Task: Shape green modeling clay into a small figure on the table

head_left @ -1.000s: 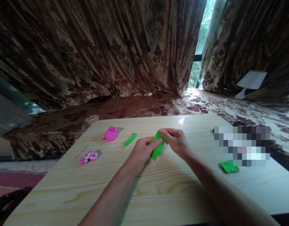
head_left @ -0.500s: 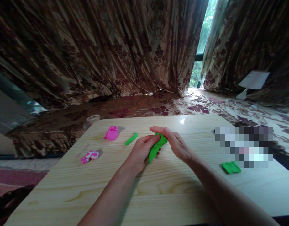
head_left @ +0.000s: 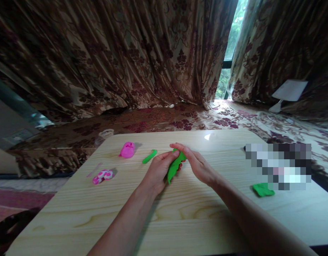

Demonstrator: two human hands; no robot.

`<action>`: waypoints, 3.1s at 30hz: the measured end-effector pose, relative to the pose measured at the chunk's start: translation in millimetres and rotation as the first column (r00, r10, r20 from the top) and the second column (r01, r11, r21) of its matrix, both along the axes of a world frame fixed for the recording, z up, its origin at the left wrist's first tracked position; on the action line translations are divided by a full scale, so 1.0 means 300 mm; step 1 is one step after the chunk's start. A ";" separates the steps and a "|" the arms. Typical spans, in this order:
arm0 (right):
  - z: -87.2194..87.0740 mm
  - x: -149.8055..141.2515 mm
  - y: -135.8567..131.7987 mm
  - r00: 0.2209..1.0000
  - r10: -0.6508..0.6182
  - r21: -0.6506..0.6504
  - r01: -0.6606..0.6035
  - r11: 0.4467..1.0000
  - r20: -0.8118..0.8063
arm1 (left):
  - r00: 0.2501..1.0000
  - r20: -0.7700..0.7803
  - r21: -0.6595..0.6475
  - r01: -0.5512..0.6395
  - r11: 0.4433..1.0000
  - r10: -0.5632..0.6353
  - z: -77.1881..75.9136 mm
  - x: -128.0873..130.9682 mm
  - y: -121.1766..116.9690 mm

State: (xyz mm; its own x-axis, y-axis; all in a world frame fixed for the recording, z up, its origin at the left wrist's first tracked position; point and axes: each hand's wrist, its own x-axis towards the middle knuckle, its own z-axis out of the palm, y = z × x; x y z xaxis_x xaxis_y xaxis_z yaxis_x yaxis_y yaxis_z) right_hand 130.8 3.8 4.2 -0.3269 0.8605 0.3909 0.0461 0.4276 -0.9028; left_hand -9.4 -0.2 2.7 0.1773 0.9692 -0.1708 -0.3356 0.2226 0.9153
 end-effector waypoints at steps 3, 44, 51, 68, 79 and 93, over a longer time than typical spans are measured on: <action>-0.003 0.007 0.006 0.998 -0.036 -0.030 0.034 0.999 -0.057 | 1.000 0.015 -0.008 -0.024 1.000 0.024 0.000 -0.003 0.001; -0.020 0.006 0.019 0.998 -0.024 0.063 0.021 0.998 0.058 | 0.995 -0.102 0.082 -0.015 0.996 0.024 -0.030 0.006 0.005; -0.040 0.017 0.053 0.991 -0.136 0.069 0.137 0.988 -0.020 | 0.961 -0.275 0.208 0.063 0.976 -0.003 -0.029 0.001 -0.002; -0.103 0.075 -0.073 0.794 -0.389 0.154 0.361 0.920 0.466 | 0.771 -0.636 0.160 0.097 0.982 0.027 -0.040 -0.105 -0.072; -0.107 0.106 -0.244 0.676 -0.429 0.492 0.112 0.863 0.599 | 0.213 -0.816 0.553 0.561 0.616 0.538 -0.078 -0.130 -0.263; -0.079 0.168 -0.195 0.677 -0.263 0.441 -0.101 0.892 0.687 | 0.105 -0.901 0.370 0.694 0.618 0.421 -0.076 -0.083 -0.340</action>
State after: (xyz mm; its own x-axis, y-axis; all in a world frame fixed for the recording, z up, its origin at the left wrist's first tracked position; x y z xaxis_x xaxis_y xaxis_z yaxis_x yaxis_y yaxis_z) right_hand 181.3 -54.6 -19.5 -0.5929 0.7096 0.3807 0.6462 0.7014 -0.3008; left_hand -34.2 -102.3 -20.0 0.5697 0.7868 0.2376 0.7711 -0.6117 0.1769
